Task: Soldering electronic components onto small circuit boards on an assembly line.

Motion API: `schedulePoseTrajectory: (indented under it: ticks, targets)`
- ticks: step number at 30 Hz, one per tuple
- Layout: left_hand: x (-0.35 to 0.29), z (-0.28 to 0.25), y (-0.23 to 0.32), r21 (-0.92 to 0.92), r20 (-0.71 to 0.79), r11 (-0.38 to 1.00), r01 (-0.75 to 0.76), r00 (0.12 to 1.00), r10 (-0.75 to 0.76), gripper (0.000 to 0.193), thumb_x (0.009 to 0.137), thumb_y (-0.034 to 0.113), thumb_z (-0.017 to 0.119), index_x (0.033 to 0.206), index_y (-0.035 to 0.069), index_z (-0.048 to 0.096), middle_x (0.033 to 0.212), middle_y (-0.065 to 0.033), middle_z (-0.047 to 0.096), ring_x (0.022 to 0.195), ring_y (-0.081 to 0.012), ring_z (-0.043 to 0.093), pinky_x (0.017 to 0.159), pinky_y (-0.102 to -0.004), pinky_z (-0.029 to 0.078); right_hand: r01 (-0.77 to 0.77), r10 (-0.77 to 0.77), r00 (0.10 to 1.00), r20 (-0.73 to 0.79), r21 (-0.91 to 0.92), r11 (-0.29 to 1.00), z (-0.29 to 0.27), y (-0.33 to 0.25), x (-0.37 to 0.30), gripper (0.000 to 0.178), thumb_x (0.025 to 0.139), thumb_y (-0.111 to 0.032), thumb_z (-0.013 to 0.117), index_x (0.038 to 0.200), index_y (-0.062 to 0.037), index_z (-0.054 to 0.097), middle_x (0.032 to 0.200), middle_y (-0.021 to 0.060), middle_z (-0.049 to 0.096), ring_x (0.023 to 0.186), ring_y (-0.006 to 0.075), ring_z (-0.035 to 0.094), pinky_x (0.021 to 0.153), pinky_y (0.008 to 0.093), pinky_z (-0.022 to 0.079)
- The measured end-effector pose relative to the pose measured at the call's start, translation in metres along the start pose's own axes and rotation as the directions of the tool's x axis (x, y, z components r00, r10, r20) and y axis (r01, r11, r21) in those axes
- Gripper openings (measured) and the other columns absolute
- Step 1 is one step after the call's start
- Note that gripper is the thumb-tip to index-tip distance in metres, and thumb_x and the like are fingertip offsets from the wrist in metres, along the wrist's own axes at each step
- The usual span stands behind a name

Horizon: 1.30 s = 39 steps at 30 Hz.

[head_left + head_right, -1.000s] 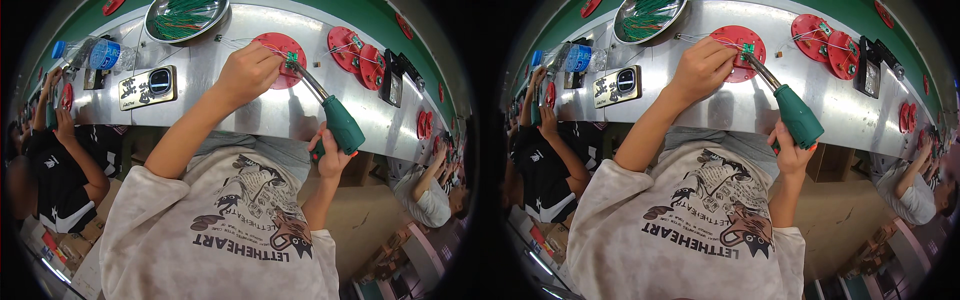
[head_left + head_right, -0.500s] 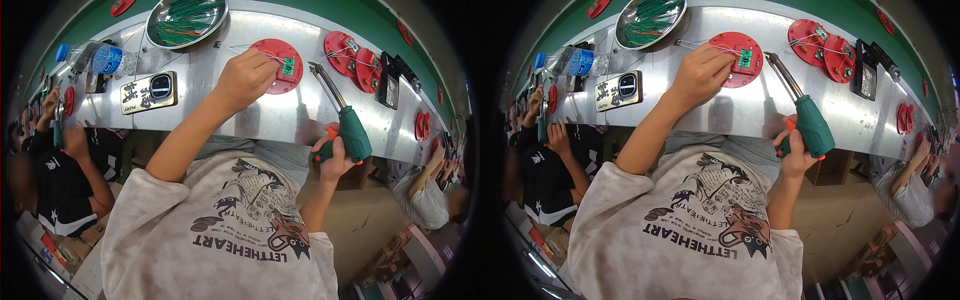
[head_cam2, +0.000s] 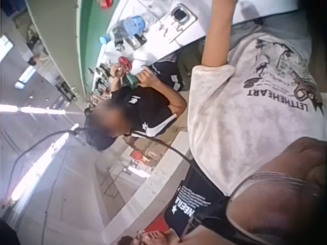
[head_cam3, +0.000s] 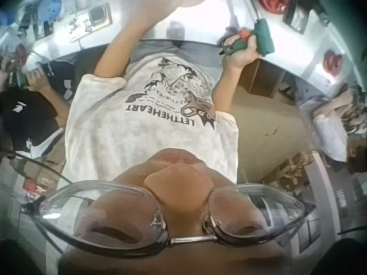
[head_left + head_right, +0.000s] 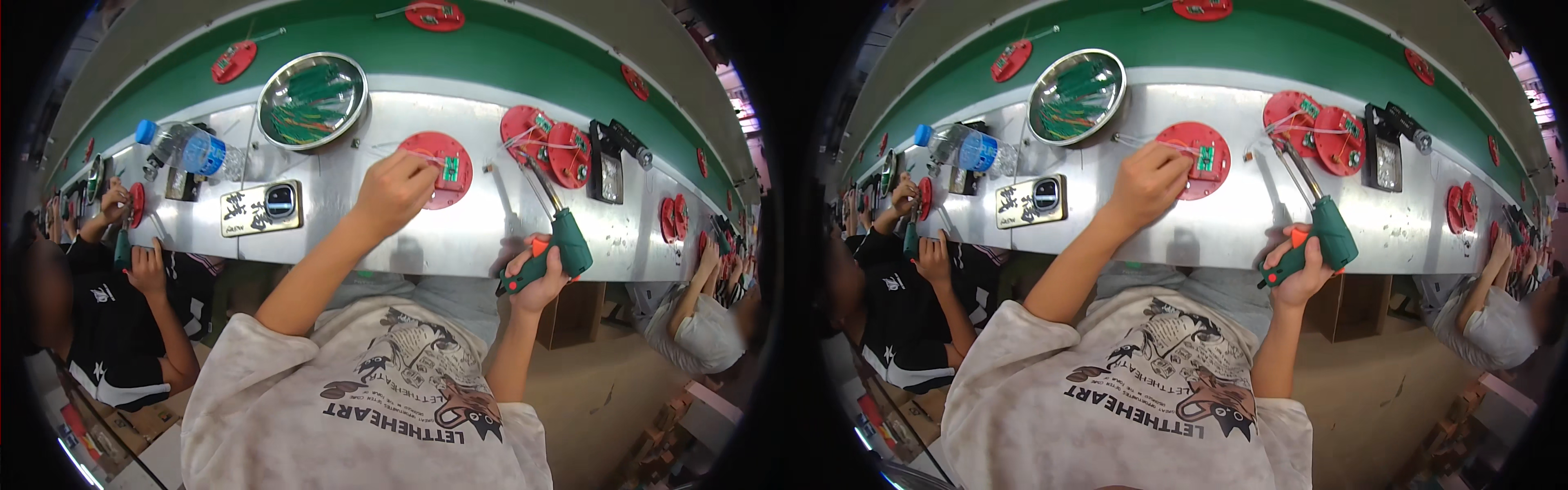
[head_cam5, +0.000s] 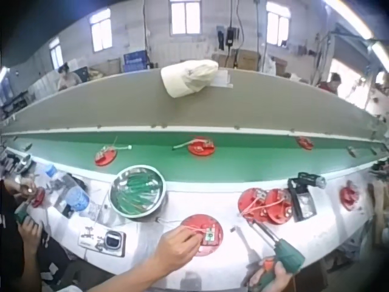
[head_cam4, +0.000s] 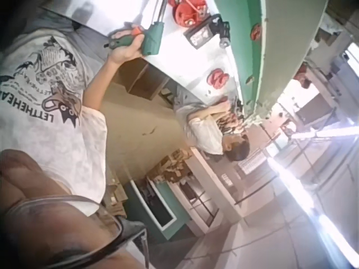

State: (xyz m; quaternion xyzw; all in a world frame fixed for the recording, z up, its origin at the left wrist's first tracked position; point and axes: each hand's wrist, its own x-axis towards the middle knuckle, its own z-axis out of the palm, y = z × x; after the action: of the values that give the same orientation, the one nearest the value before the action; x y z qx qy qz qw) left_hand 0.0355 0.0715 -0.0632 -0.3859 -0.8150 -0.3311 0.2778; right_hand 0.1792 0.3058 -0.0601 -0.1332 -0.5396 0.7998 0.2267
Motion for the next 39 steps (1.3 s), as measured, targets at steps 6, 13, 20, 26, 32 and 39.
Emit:
schedulePoseTrajectory:
  ticks: [6, 13, 20, 26, 32, 39]
  targets:
    - [0.015, -0.018, 0.019, 0.112, -0.014, 0.99, 0.091, 0.996, -0.09, 0.02, 0.07, 0.01, 0.074, 0.09, 0.009, 0.071, 0.099, -0.006, 0.064, 0.096, -0.0292, 0.058, 0.084, -0.0431, 0.043, -0.002, 0.005, 0.998, -0.067, 0.033, 0.999, -0.007, -0.005, -0.001, 0.038, 0.101, -0.032, 0.047, 0.108, 0.0037, 0.055, 0.092, 0.014, 0.061, 0.044, 0.0176, 0.052, 0.038, 0.0314, 0.043]
    - [0.049, -0.01, -0.014, 0.008, 0.434, 0.996, 0.088, 0.897, -0.083, 0.055, 0.07, 0.034, 0.075, 0.121, 0.016, 0.066, 0.117, -0.0081, 0.064, 0.116, -0.0316, 0.052, 0.1, -0.0524, 0.031, 0.125, -0.116, 0.965, -0.236, 0.025, 0.992, -0.036, -0.015, 0.024, 0.037, 0.103, -0.032, 0.043, 0.108, 0.0019, 0.055, 0.095, 0.0141, 0.059, 0.044, 0.0154, 0.05, 0.04, 0.0289, 0.043]
    - [0.201, 0.087, -0.158, 0.472, 0.283, 0.846, 0.25, 0.865, -0.413, 0.04, 0.076, 0.03, 0.07, 0.113, 0.015, 0.07, 0.121, -0.011, 0.067, 0.119, -0.0368, 0.052, 0.1, -0.0515, 0.035, 0.102, -0.056, 0.95, -0.308, 0.136, 0.985, -0.039, -0.016, 0.035, 0.037, 0.104, -0.034, 0.04, 0.104, -0.0001, 0.054, 0.095, 0.0121, 0.059, 0.046, 0.0134, 0.047, 0.04, 0.0282, 0.04]
    - [0.287, 0.158, -0.213, 0.342, 0.479, 0.855, 0.389, 0.711, -0.515, 0.045, 0.076, 0.032, 0.073, 0.114, 0.009, 0.072, 0.132, -0.017, 0.063, 0.13, -0.0385, 0.05, 0.108, -0.0547, 0.035, 0.078, -0.051, 0.939, -0.339, 0.068, 0.995, -0.028, -0.02, 0.037, 0.038, 0.104, -0.036, 0.04, 0.103, -0.0005, 0.054, 0.075, 0.0093, 0.057, 0.045, 0.0142, 0.046, 0.041, 0.0271, 0.038]
    - [0.277, 0.099, -0.119, -0.133, 0.272, 0.974, 0.186, 0.951, -0.144, 0.047, 0.069, 0.034, 0.077, 0.107, 0.008, 0.073, 0.098, -0.0173, 0.072, 0.096, -0.035, 0.067, 0.082, -0.0412, 0.055, 0.027, -0.011, 0.908, -0.418, 0.032, 0.999, -0.032, -0.016, 0.036, 0.043, 0.103, -0.043, 0.04, 0.101, -0.0024, 0.055, 0.054, 0.0041, 0.048, 0.044, 0.0142, 0.044, 0.043, 0.0255, 0.034]
    - [0.049, -0.011, -0.006, -0.064, 0.366, 0.993, 0.102, 0.928, -0.072, 0.042, 0.079, 0.026, 0.075, 0.115, 0.008, 0.063, 0.113, -0.0128, 0.064, 0.103, -0.0335, 0.062, 0.088, -0.0459, 0.051, -0.004, 0.017, 0.94, -0.34, 0.038, 0.999, -0.033, -0.017, 0.035, 0.043, 0.103, -0.042, 0.04, 0.102, -0.0013, 0.056, 0.054, 0.0047, 0.05, 0.044, 0.0149, 0.045, 0.044, 0.0248, 0.037]
